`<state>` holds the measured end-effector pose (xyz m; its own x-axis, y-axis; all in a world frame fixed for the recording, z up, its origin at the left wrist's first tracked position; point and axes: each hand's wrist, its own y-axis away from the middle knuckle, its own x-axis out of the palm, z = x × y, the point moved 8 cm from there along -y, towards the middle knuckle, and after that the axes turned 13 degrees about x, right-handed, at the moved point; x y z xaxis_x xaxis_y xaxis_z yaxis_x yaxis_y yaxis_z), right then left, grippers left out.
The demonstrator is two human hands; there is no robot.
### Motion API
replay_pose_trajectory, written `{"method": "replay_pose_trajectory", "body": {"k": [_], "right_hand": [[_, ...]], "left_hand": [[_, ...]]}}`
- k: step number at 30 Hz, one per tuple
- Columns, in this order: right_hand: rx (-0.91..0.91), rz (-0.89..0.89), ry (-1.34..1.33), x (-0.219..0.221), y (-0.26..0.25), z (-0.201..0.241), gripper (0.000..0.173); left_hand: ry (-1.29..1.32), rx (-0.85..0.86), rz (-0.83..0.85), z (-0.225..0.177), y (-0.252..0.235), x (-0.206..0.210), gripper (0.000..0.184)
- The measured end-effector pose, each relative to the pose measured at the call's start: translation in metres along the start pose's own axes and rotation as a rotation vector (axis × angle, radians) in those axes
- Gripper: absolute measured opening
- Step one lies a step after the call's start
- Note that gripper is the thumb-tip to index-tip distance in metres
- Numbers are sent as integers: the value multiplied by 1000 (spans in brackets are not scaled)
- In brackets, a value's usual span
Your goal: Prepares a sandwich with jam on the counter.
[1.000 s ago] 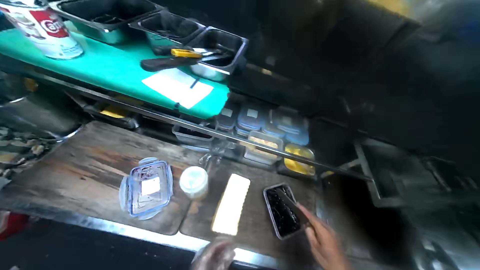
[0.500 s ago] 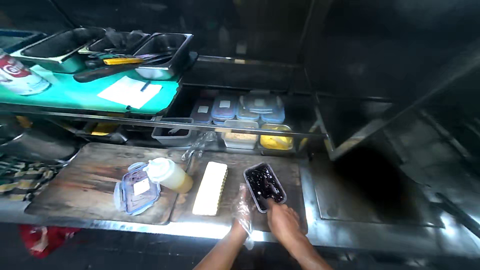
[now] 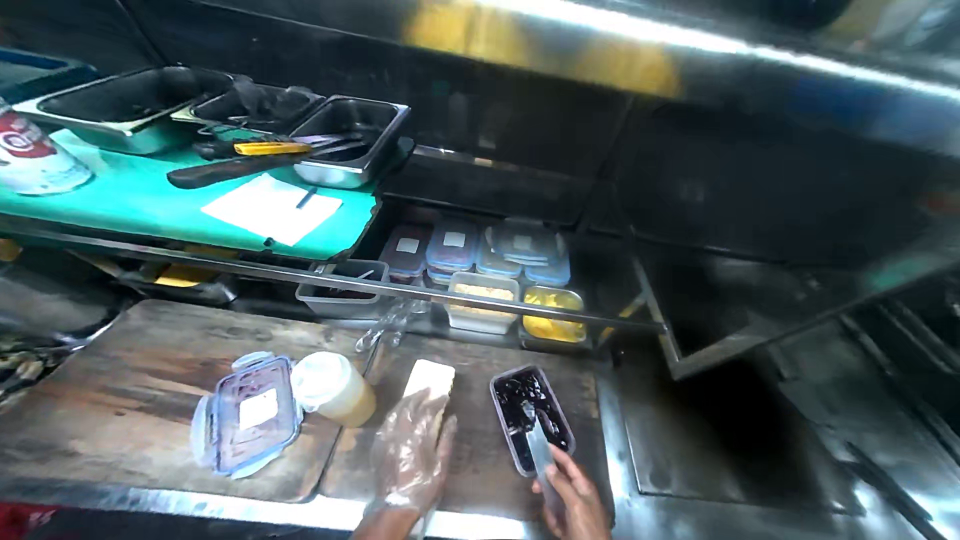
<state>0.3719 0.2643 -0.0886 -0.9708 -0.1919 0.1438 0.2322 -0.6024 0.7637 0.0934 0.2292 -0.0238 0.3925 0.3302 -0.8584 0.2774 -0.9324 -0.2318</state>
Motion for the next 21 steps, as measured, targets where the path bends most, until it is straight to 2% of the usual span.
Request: {"method": "replay_pose_trajectory", "body": {"k": [2, 3, 4, 5, 7, 9, 11, 13, 15, 17, 20, 21], "right_hand": [[-24, 34, -4, 4, 3, 9, 41], [-38, 58, 2, 9, 5, 14, 41], [-55, 81, 11, 14, 7, 20, 41], [-68, 101, 26, 21, 8, 26, 41], [-93, 135, 87, 37, 8, 37, 42], [-154, 159, 208, 58, 6, 45, 43], [-267, 138, 407, 86, -6, 52, 41], [-389, 59, 714, 115, -26, 59, 39], [-462, -43, 1047, 140, -49, 63, 38], [-600, -158, 1283, 157, -60, 59, 42], [-776, -181, 1344, 158, -24, 33, 49], [-762, -134, 1340, 157, -3, 24, 49]], "left_hand": [[-119, -132, 362, 20, -1, 22, 92], [-131, -195, 489, 27, -1, 31, 107], [-109, -239, 538, 32, -2, 34, 114], [-25, -272, 519, 38, -4, 31, 116], [379, -345, 348, 58, -4, 18, 105], [949, -463, 88, 90, 6, 9, 70], [1392, -677, -54, 116, 25, 8, 34], [1682, -813, -106, 124, 38, 11, 28], [1826, -839, -142, 121, 44, 11, 29], [1858, -822, -186, 116, 48, 9, 30], [1886, -812, -278, 114, 54, 8, 32], [1900, -809, -305, 114, 56, 8, 32]]}}
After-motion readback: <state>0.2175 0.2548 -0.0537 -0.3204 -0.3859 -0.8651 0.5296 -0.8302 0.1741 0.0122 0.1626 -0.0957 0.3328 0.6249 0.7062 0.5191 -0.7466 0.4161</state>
